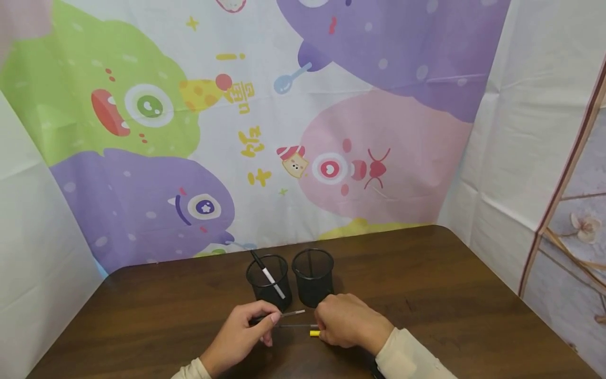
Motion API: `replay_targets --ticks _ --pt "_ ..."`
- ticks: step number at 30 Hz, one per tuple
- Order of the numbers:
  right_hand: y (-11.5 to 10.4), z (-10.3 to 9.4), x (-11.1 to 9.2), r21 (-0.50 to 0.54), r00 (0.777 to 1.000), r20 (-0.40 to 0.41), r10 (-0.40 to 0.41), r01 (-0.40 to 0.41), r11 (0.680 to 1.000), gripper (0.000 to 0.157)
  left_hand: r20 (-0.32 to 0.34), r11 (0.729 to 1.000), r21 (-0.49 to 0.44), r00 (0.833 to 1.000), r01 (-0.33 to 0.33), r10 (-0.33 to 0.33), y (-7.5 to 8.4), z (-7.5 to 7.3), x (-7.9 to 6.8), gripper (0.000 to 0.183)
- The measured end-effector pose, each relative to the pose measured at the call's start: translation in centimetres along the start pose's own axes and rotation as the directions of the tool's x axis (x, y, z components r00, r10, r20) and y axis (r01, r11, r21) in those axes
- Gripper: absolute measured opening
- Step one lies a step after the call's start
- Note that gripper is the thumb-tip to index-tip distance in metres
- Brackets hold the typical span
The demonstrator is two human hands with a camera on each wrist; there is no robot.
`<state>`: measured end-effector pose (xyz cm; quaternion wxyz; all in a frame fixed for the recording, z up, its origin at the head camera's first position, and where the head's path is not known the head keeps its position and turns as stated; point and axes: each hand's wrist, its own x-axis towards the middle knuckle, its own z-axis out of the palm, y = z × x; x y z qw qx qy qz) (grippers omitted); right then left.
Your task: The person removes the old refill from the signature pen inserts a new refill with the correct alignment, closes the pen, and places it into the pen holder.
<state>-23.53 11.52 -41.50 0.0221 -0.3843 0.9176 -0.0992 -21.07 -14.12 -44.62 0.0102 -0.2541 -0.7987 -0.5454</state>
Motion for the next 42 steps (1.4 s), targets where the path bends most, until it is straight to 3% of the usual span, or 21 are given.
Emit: replay_targets --ticks 15,25,35,42 --pt "0.24 0.31 0.17 0.014 0.997 -0.050 -0.065 0.066 0.998 0.022 0.010 1.000 0.001 1.000 -0.009 0.009 0.11 0.05 0.05 0.026" --pt "0.08 0.36 0.37 0.068 0.997 -0.054 -0.051 0.054 0.996 0.019 0.016 1.000 -0.007 1.000 -0.011 0.012 0.23 0.12 -0.06 0.025" --pt "0.02 0.36 0.38 0.071 0.996 -0.065 -0.055 0.060 0.996 0.022 0.021 1.000 -0.010 1.000 -0.023 0.023 0.17 0.13 -0.05 0.024" --pt "-0.07 0.39 0.35 0.066 0.997 -0.056 -0.047 0.051 0.996 0.017 0.020 1.000 -0.016 1.000 -0.005 0.006 0.26 0.14 -0.06 0.024"
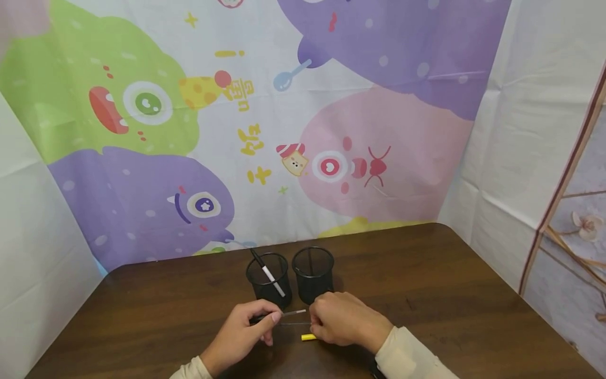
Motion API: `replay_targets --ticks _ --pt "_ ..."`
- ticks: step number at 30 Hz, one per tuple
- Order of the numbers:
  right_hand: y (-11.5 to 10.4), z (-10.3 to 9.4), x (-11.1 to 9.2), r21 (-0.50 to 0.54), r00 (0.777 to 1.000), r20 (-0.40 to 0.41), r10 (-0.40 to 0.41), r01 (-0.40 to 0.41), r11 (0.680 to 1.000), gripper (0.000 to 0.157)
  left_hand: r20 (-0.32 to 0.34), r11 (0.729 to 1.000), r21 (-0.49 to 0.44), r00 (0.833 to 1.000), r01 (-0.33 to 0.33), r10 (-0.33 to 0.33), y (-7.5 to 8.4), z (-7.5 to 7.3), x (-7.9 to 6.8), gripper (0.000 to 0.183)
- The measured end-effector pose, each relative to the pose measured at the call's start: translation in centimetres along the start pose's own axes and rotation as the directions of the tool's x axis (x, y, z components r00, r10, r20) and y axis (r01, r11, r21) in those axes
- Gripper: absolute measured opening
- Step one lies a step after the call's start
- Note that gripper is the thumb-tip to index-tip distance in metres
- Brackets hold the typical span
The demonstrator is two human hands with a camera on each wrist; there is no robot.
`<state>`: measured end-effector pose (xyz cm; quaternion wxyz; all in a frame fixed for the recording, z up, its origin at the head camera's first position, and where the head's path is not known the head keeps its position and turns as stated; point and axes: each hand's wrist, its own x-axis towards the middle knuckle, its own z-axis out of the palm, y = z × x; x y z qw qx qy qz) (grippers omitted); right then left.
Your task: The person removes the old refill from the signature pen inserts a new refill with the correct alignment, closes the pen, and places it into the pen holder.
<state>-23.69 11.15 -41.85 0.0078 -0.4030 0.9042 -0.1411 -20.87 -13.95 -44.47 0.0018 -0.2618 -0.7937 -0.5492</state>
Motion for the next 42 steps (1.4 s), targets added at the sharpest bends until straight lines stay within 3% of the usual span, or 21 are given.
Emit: replay_targets --ticks 15,42 --pt "-0.12 -0.21 -0.19 0.013 0.997 0.077 0.027 -0.029 1.000 0.017 -0.003 1.000 -0.001 1.000 0.006 -0.006 -0.09 0.08 -0.01 0.020" --pt "0.10 -0.13 -0.07 0.004 0.998 0.060 0.005 -0.005 1.000 0.024 0.012 1.000 0.014 1.000 0.012 -0.012 -0.02 -0.07 0.05 0.027"
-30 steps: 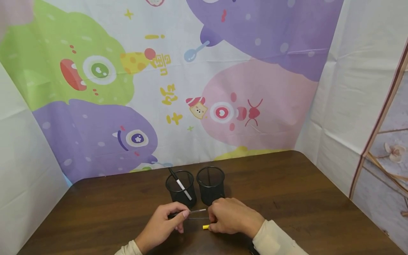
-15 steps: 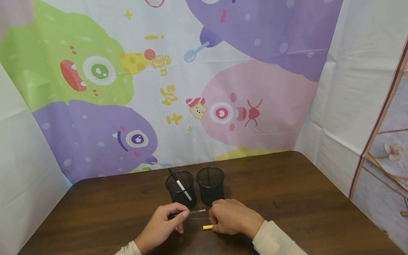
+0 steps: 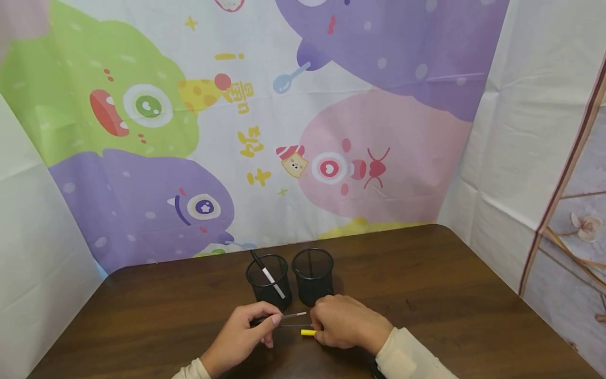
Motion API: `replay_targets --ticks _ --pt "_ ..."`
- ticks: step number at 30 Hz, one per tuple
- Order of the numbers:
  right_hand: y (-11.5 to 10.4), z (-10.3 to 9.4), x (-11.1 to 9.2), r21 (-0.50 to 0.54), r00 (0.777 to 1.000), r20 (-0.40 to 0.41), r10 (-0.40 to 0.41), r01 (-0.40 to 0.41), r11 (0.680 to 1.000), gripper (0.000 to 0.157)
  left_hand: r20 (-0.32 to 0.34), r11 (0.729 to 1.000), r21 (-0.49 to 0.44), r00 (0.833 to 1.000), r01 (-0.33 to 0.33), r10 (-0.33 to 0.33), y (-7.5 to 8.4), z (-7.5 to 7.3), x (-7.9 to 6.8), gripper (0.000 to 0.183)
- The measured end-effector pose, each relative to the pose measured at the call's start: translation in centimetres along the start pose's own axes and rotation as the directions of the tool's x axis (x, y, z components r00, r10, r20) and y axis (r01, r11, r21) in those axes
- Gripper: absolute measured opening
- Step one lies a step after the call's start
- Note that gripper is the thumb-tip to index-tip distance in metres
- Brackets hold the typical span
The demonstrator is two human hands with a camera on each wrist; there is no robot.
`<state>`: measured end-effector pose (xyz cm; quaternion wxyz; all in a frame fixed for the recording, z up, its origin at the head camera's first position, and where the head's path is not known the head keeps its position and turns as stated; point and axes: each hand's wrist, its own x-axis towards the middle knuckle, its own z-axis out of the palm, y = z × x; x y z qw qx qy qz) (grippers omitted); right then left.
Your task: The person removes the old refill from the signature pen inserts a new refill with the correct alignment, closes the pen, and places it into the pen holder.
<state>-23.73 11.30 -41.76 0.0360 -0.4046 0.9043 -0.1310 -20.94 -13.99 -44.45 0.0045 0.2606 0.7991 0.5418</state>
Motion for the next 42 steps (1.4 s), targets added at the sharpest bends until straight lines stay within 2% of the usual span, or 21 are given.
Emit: replay_targets --ticks 42 --pt "0.21 -0.27 0.01 0.087 0.999 0.005 0.033 -0.033 0.996 0.018 0.007 1.000 -0.017 1.000 0.004 -0.004 -0.04 0.11 -0.03 0.027"
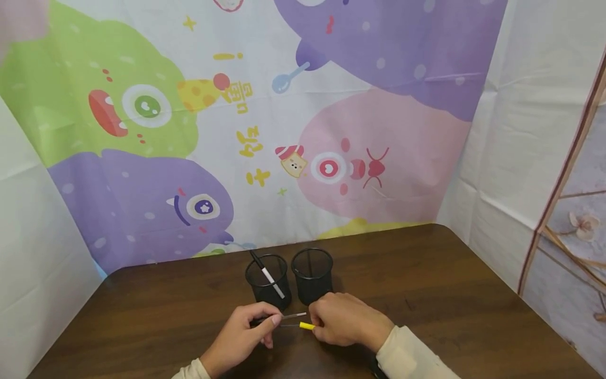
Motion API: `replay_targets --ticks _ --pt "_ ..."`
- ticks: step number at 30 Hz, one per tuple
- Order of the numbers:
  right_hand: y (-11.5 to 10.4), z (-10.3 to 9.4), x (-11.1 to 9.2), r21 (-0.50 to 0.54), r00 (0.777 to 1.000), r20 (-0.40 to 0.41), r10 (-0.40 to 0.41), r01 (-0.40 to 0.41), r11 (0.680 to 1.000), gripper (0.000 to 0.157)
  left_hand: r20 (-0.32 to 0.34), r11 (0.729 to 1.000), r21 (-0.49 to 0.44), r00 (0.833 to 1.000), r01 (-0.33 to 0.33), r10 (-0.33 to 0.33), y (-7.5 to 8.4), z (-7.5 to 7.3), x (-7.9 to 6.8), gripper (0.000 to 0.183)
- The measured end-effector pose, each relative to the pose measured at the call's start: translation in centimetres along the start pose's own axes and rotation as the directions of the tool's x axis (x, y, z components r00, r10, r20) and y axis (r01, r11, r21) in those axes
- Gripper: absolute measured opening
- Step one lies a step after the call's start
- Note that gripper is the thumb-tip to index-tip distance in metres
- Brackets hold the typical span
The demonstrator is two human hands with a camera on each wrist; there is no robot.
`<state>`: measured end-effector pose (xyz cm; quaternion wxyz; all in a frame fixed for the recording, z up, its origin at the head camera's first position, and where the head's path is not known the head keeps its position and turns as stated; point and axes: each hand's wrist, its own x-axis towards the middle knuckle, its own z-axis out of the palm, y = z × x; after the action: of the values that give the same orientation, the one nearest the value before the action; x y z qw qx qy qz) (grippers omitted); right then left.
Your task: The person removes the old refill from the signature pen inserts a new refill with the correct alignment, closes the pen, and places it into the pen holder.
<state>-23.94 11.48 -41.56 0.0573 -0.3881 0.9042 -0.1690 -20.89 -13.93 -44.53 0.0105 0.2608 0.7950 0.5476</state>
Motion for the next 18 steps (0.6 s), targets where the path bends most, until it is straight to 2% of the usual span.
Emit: replay_targets --ticks 8,18 --pt "0.23 0.13 0.08 -0.003 1.000 -0.006 0.006 -0.006 1.000 0.017 -0.008 0.999 0.046 1.000 -0.009 0.009 -0.04 0.01 0.14 0.026" --pt "0.26 0.16 0.20 -0.008 1.000 -0.009 0.001 -0.001 1.000 0.017 -0.006 0.999 0.039 1.000 -0.002 0.003 -0.08 0.00 -0.03 0.026"
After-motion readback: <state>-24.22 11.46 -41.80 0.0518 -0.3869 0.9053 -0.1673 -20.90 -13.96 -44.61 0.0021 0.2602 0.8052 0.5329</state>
